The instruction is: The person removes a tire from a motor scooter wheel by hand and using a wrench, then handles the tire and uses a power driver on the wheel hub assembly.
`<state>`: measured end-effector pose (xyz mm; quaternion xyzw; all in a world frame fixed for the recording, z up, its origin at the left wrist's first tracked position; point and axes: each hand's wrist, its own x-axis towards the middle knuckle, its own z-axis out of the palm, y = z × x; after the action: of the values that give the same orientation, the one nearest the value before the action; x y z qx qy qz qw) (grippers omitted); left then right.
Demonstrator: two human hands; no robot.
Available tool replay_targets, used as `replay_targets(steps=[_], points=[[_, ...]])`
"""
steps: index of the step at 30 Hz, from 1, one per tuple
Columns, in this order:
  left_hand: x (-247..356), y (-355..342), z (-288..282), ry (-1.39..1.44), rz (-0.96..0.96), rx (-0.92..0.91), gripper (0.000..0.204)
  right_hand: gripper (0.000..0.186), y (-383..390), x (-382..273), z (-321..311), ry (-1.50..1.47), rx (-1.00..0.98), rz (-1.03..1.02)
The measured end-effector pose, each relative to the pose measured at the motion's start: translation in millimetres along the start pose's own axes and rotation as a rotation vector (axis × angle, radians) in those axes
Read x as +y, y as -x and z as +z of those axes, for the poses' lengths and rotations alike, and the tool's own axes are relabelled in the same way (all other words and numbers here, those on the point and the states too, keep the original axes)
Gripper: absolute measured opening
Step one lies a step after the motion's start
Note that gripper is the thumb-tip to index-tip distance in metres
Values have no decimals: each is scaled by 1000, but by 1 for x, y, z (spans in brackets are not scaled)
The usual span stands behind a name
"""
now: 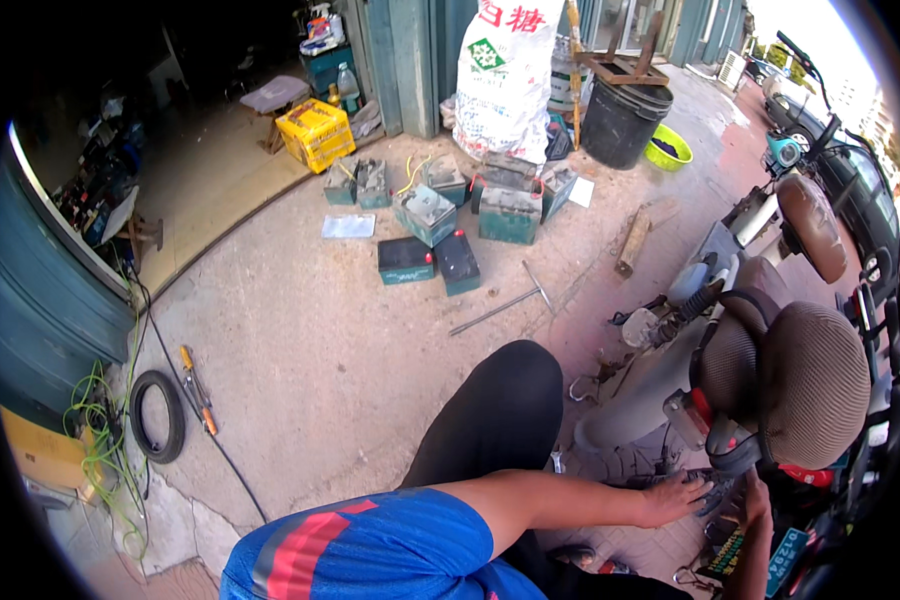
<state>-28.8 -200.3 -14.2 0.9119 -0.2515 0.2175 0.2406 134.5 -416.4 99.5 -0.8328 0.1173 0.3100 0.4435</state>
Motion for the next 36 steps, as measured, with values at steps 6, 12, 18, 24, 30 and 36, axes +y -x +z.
replay_targets(steps=[6,12,18,24,30,36], points=[[32,-10,-34,-84,14,-496,37,63,-66,-14,62,135,-50,80],[5,10,-204,95,226,-575,25,63,-88,12,71,161,57,-27],[-23,171,-372,487,-81,117,34,64,-86,14,50,432,280,-303],[-96,261,-406,260,-1098,893,31,66,-62,35,54,289,425,-169],[-163,326,-307,446,-1551,506,27,75,-32,32,71,98,480,-36],[-189,336,-216,295,-1544,51,26,92,-2,22,71,290,541,-109]])
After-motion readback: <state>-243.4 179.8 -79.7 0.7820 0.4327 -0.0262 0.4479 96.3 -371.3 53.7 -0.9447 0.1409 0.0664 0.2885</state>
